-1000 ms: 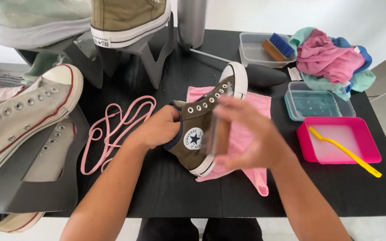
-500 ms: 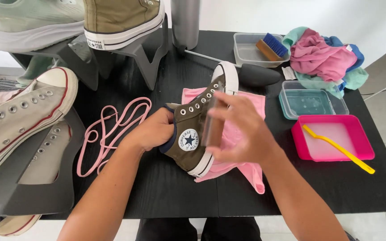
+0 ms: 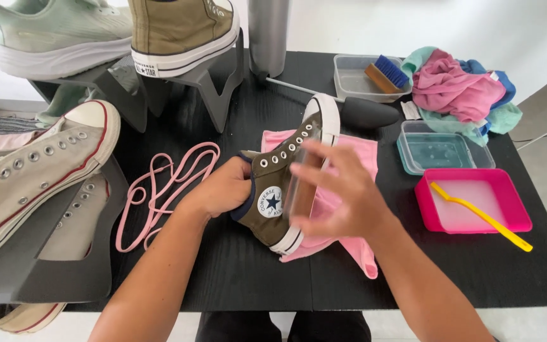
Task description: The person cleans a high-top sneaker by scrubbing the interior and exterior surfaces with a brush. They rotate the shoe to access different areas, including the tongue, eyelets, and heel, while working over a pink cloth on a table.
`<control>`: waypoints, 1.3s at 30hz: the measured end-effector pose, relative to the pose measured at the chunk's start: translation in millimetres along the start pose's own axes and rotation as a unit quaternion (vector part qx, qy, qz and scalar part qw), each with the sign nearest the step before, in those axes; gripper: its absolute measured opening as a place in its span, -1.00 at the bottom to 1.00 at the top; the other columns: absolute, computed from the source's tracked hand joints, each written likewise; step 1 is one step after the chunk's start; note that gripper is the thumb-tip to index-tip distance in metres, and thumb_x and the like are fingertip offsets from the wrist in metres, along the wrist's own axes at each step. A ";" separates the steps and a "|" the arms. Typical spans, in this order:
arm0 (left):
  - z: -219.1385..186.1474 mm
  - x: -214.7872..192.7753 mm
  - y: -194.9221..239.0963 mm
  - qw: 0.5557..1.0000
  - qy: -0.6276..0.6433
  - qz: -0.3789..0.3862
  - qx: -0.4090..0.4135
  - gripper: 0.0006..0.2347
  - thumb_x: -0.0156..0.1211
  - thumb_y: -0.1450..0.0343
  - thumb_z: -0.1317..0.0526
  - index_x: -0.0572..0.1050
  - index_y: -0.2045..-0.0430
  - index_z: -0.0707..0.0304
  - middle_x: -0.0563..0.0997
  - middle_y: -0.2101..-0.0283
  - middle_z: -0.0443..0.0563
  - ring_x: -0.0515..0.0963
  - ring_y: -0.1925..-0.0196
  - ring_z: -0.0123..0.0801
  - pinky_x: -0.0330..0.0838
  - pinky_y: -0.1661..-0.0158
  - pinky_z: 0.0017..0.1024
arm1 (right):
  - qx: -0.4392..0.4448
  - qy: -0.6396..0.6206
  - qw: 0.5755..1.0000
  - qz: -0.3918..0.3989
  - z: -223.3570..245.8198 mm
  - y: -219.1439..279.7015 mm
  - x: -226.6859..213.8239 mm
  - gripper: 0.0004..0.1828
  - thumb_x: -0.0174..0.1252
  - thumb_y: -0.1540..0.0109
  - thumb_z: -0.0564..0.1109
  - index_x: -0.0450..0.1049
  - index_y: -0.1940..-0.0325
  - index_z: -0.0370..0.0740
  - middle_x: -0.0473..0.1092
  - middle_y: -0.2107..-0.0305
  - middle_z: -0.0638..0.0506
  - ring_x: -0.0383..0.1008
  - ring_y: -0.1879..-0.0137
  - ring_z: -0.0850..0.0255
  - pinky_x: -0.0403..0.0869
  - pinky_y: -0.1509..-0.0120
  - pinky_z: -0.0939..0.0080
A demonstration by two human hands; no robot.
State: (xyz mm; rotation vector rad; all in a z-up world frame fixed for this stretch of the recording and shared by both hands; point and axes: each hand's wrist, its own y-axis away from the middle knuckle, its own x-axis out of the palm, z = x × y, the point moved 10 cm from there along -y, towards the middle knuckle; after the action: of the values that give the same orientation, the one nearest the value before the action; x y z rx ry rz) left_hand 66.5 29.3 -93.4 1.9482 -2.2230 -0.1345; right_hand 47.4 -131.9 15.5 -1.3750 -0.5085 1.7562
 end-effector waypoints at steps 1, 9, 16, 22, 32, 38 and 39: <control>7.3 -2.9 -2.7 1.000 -0.002 -0.001 -0.001 -0.69 0.40 -0.38 0.14 0.67 0.37 0.60 0.68 0.48 0.42 0.71 0.50 0.01 0.67 0.47 -0.08 | -0.010 -0.020 1.000 0.014 9.4 -0.9 2.2 -0.14 0.51 0.16 0.34 0.59 -0.15 -0.03 0.44 -0.17 -0.20 0.50 -0.12 -0.09 0.45 -0.21 0.02; -2.3 4.1 4.7 1.000 0.001 0.007 0.006 -0.69 0.39 -0.37 0.13 0.68 0.32 0.56 0.71 0.41 0.36 0.71 0.42 -0.07 0.68 0.42 -0.14 | -0.013 0.087 0.996 -0.034 -15.2 -1.6 -13.0 -0.23 0.51 0.04 0.20 0.54 -0.19 -0.11 0.36 -0.21 -0.27 0.44 -0.15 -0.16 0.44 -0.20 -0.03; -0.2 2.9 2.8 1.000 0.009 0.007 0.017 -0.70 0.38 -0.39 0.15 0.67 0.29 0.56 0.71 0.41 0.38 0.71 0.44 -0.04 0.69 0.42 -0.13 | -0.020 -0.009 1.000 0.011 7.3 -1.0 5.0 -0.25 0.46 0.09 0.30 0.59 -0.09 -0.06 0.41 -0.16 -0.25 0.50 -0.10 -0.17 0.47 -0.13 0.00; -6.8 6.2 4.7 1.000 0.003 0.004 0.016 -0.70 0.37 -0.38 0.15 0.67 0.29 0.58 0.71 0.43 0.37 0.70 0.45 -0.09 0.68 0.43 -0.20 | -0.006 0.042 0.999 -0.014 4.4 -5.1 0.6 -0.24 0.49 0.08 0.23 0.54 -0.13 -0.08 0.38 -0.21 -0.25 0.50 -0.15 -0.16 0.45 -0.20 -0.07; -7.8 7.2 4.3 1.000 -0.014 0.011 0.024 -0.71 0.31 -0.43 0.15 0.68 0.33 0.55 0.71 0.45 0.31 0.68 0.45 -0.17 0.67 0.40 -0.25 | -0.020 -0.016 1.000 -0.001 21.1 -7.5 -0.7 -0.23 0.50 0.09 0.25 0.55 -0.11 -0.11 0.39 -0.20 -0.27 0.50 -0.18 -0.18 0.46 -0.22 -0.02; -8.5 11.0 5.3 0.998 -0.043 0.022 0.029 -0.73 0.29 -0.44 0.13 0.70 0.33 0.49 0.72 0.44 0.27 0.67 0.43 -0.22 0.67 0.36 -0.28 | -0.032 -0.017 0.999 -0.028 17.6 -8.5 -9.8 -0.20 0.52 0.09 0.24 0.54 -0.11 -0.20 0.42 -0.18 -0.29 0.51 -0.16 -0.20 0.45 -0.23 -0.10; -10.6 11.0 4.9 0.998 -0.051 0.023 0.033 -0.72 0.29 -0.44 0.11 0.70 0.31 0.47 0.72 0.44 0.26 0.68 0.44 -0.23 0.67 0.37 -0.28 | 0.000 -0.004 0.999 -0.034 8.6 -9.6 -12.0 -0.18 0.55 0.09 0.20 0.51 -0.15 -0.21 0.41 -0.20 -0.27 0.50 -0.19 -0.16 0.45 -0.26 -0.07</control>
State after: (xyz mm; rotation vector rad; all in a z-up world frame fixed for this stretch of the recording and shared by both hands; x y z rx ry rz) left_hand 62.5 19.7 -81.3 1.9630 -2.3652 -0.1587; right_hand 43.5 -134.6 32.4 -1.3354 -0.5533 1.7079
